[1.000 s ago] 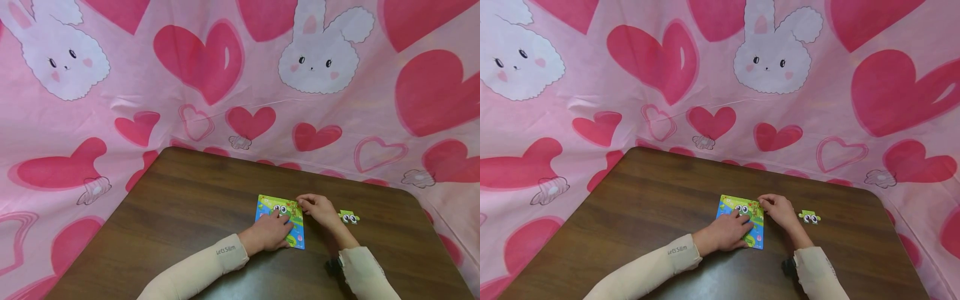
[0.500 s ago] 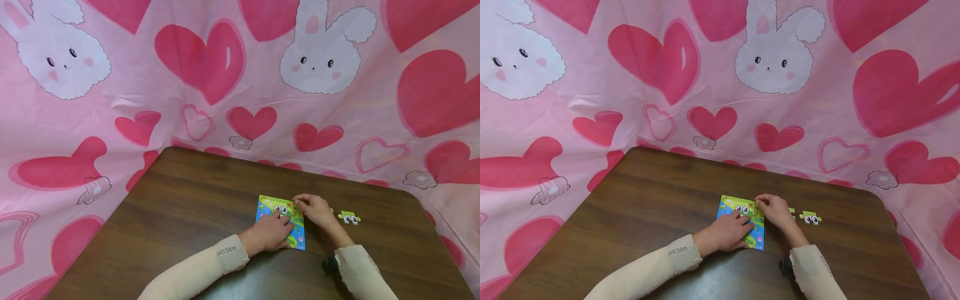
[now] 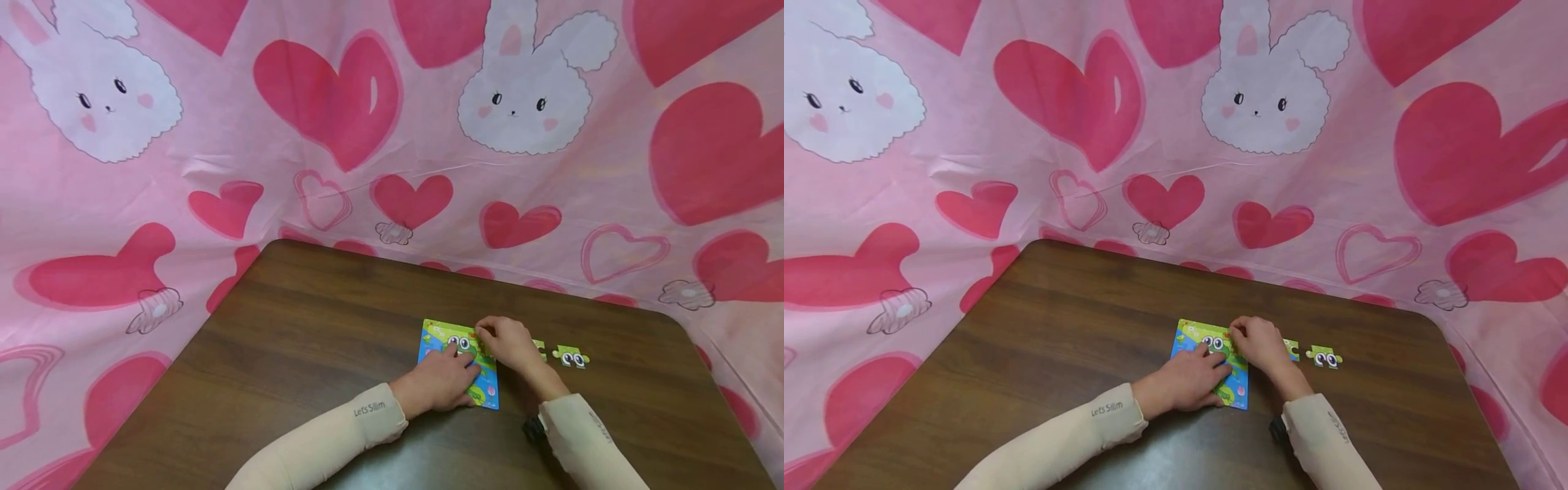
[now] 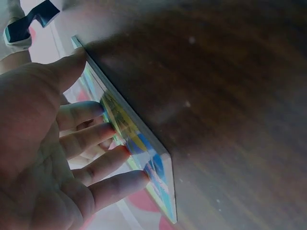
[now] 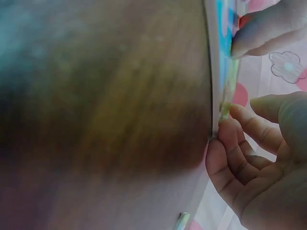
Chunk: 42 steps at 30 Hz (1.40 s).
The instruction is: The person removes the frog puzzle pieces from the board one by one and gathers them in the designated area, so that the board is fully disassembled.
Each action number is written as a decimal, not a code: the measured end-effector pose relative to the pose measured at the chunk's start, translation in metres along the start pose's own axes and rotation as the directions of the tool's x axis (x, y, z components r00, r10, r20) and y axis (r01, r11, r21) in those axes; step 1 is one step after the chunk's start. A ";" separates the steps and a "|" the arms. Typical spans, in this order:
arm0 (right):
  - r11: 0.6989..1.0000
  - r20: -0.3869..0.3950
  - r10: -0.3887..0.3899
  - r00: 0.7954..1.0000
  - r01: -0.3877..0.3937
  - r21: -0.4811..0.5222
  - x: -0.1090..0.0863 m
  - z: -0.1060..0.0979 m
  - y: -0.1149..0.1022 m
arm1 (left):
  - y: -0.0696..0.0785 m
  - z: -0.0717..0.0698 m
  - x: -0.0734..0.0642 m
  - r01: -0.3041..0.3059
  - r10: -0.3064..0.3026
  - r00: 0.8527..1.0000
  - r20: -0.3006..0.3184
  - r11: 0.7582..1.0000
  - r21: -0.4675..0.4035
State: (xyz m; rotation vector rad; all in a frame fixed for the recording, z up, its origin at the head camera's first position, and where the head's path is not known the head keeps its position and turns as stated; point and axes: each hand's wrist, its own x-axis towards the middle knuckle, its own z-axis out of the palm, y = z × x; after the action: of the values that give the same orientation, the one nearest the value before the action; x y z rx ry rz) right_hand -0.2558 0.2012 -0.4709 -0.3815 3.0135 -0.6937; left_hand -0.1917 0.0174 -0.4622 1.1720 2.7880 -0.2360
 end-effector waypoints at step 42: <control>0.894 0.195 0.031 0.980 -0.115 0.432 -0.009 -0.012 0.001 | 0.001 -0.004 0.000 -0.013 0.013 1.000 0.003 1.000 0.002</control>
State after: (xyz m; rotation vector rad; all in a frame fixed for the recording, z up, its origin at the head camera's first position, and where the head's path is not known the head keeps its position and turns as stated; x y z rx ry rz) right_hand -0.2484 0.2091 -0.4610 -0.2885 2.5753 -1.2242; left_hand -0.1916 0.0187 -0.4587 1.1894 2.7772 -0.2385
